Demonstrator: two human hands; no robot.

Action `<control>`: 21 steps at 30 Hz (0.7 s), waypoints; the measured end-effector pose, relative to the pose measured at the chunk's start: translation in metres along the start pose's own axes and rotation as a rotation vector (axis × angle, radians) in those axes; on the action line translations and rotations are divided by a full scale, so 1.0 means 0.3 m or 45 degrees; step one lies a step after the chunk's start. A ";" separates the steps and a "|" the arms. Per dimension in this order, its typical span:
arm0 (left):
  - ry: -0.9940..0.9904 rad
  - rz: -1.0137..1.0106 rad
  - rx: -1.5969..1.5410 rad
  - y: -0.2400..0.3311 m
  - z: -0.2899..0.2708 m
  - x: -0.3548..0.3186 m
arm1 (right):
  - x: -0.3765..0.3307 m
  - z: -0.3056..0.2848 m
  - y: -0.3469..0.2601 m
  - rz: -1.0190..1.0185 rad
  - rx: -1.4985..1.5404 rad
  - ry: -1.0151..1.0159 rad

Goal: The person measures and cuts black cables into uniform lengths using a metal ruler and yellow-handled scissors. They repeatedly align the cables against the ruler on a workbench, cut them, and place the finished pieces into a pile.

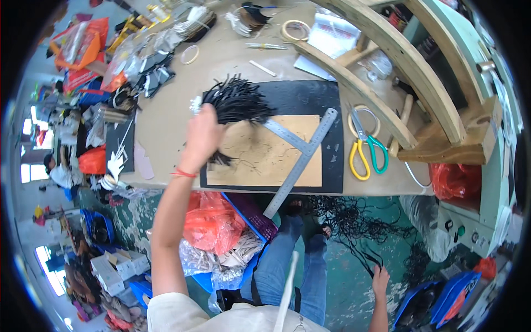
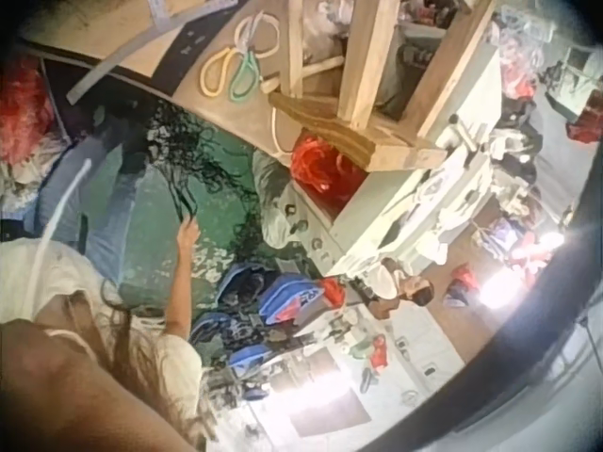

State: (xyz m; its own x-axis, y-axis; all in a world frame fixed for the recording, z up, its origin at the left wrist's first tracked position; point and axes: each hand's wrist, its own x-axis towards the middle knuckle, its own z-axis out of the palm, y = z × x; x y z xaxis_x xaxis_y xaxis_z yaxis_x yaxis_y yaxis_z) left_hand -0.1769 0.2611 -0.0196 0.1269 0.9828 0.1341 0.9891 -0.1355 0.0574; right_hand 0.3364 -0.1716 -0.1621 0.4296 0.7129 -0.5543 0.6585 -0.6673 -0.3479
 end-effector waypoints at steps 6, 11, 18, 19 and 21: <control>-0.332 -0.196 0.039 -0.109 0.151 -0.049 | -0.044 -0.070 -0.017 0.111 -0.129 -0.040; 0.045 -0.016 0.021 0.114 0.066 -0.202 | -0.077 -0.085 0.152 0.203 -0.124 0.049; 0.110 0.421 -0.490 0.792 0.112 -0.655 | 0.048 0.132 0.478 0.149 0.087 0.007; -0.033 0.511 -0.506 0.885 0.140 -0.724 | 0.083 0.179 0.495 0.104 0.131 -0.005; -0.339 0.448 -0.693 1.006 0.255 -0.911 | 0.191 0.336 0.559 -0.063 0.021 -0.094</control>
State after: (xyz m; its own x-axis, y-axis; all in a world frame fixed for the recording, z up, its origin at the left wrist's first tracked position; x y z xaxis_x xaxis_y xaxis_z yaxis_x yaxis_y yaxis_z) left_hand 0.0928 -0.0387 -0.1145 0.5154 0.8569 -0.0074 0.7169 -0.4264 0.5516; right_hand 0.4090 -0.2644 -0.3284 0.3495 0.7277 -0.5901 0.6671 -0.6355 -0.3886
